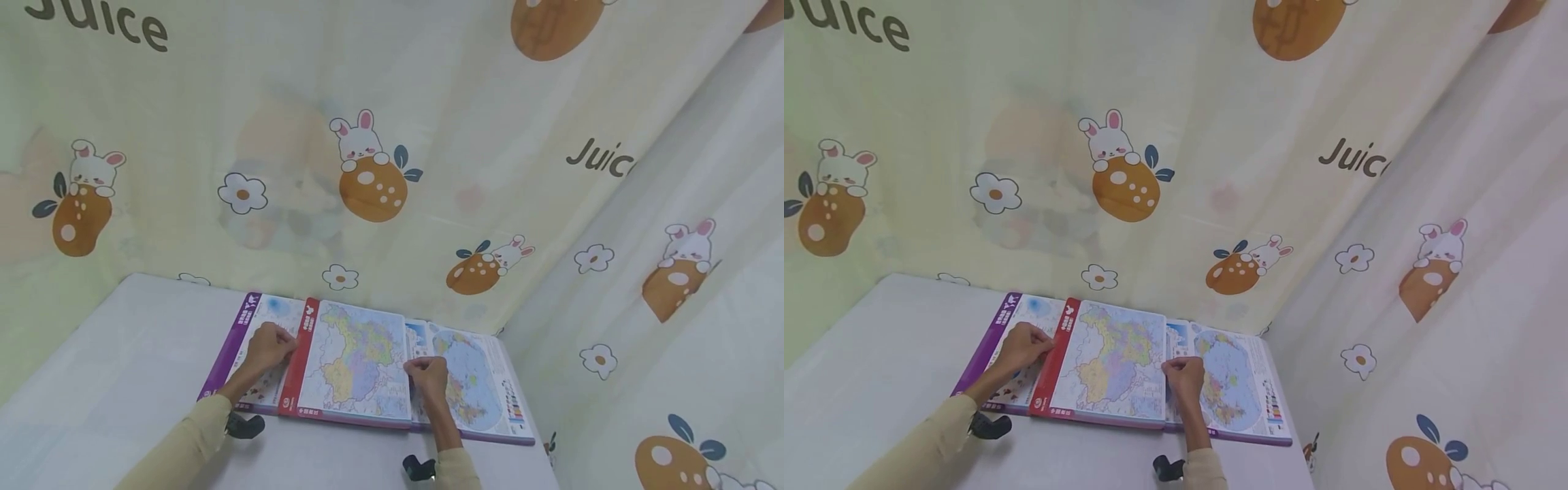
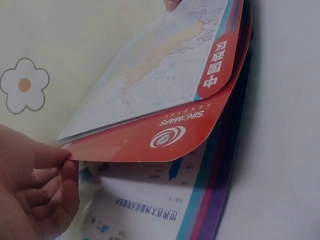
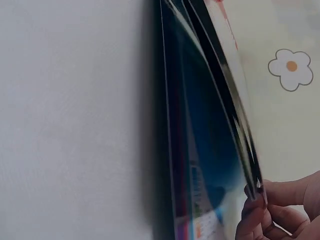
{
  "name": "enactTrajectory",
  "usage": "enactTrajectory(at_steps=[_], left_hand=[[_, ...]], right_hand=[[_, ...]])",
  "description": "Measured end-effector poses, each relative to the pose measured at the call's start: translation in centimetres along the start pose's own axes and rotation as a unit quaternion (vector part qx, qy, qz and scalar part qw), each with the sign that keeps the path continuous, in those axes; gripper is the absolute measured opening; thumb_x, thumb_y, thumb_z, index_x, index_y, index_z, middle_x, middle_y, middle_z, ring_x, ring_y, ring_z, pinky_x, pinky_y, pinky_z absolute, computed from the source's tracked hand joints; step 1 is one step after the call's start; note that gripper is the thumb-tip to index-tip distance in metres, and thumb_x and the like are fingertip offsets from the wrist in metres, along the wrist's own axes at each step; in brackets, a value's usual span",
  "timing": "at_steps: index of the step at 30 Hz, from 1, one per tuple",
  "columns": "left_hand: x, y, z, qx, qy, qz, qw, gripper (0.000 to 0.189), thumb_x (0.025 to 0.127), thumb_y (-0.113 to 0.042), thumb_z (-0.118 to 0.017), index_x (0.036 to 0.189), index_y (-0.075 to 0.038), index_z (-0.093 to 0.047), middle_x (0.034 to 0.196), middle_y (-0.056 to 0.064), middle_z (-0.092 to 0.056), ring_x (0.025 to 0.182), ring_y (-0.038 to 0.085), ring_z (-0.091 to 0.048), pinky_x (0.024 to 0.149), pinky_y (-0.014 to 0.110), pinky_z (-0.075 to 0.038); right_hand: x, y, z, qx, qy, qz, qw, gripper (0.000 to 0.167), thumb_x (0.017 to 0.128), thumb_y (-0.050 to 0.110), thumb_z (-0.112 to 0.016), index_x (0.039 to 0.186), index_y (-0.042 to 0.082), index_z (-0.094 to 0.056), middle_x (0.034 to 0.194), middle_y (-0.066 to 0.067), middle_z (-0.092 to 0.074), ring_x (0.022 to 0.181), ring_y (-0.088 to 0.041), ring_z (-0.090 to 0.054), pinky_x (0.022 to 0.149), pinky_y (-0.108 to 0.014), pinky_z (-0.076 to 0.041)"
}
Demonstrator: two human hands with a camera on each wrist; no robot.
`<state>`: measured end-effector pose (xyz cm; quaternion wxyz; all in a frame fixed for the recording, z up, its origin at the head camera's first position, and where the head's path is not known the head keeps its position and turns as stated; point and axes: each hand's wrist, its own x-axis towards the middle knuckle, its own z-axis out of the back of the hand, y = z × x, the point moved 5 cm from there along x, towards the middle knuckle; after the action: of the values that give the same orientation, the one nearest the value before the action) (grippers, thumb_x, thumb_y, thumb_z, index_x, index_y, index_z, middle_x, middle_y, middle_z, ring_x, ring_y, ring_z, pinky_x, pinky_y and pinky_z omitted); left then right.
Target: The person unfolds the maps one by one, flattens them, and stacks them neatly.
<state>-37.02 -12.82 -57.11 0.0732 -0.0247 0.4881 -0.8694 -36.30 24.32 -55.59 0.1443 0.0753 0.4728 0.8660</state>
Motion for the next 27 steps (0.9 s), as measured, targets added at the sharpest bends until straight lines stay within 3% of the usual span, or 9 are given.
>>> enactTrajectory(at_steps=[10, 17, 27], left_hand=[[0.3, 0.1, -0.4, 0.014, -0.013, 0.003, 0.9998, 0.020, 0.095, -0.013, -0.079, 0.096, 0.006, -0.077, 0.087, 0.019, -0.078, 0.071, 0.022, -0.072, 0.061, 0.030, -0.055], [0.0, 0.6, -0.4, 0.014, -0.014, 0.016, 0.9997, 0.021, 0.096, -0.013, -0.078, 0.098, 0.008, -0.073, 0.090, 0.021, -0.076, 0.073, 0.024, -0.071, 0.062, 0.030, -0.055], [0.1, 0.3, -0.6, 0.012, -0.006, 0.009, 0.9999, 0.020, 0.095, -0.012, -0.078, 0.099, 0.007, -0.073, 0.090, 0.019, -0.076, 0.072, 0.023, -0.071, 0.063, 0.030, -0.056]], right_hand=[[0.6, -1.3, -0.9, 0.011, -0.025, 0.003, 0.9996, 0.005, 0.087, 0.004, -0.081, 0.084, -0.001, -0.080, 0.086, -0.015, -0.076, 0.077, -0.024, -0.067, 0.067, -0.025, -0.052], [0.7, -1.2, -1.4, -0.001, -0.039, 0.016, 0.9991, 0.005, 0.085, -0.001, -0.083, 0.089, -0.004, -0.082, 0.089, -0.021, -0.079, 0.073, -0.025, -0.070, 0.063, -0.026, -0.054], [0.6, -0.7, -1.2, -0.013, -0.049, 0.004, 0.9987, 0.005, 0.090, 0.000, -0.081, 0.093, -0.003, -0.082, 0.095, -0.021, -0.080, 0.080, -0.028, -0.074, 0.071, -0.031, -0.058]])
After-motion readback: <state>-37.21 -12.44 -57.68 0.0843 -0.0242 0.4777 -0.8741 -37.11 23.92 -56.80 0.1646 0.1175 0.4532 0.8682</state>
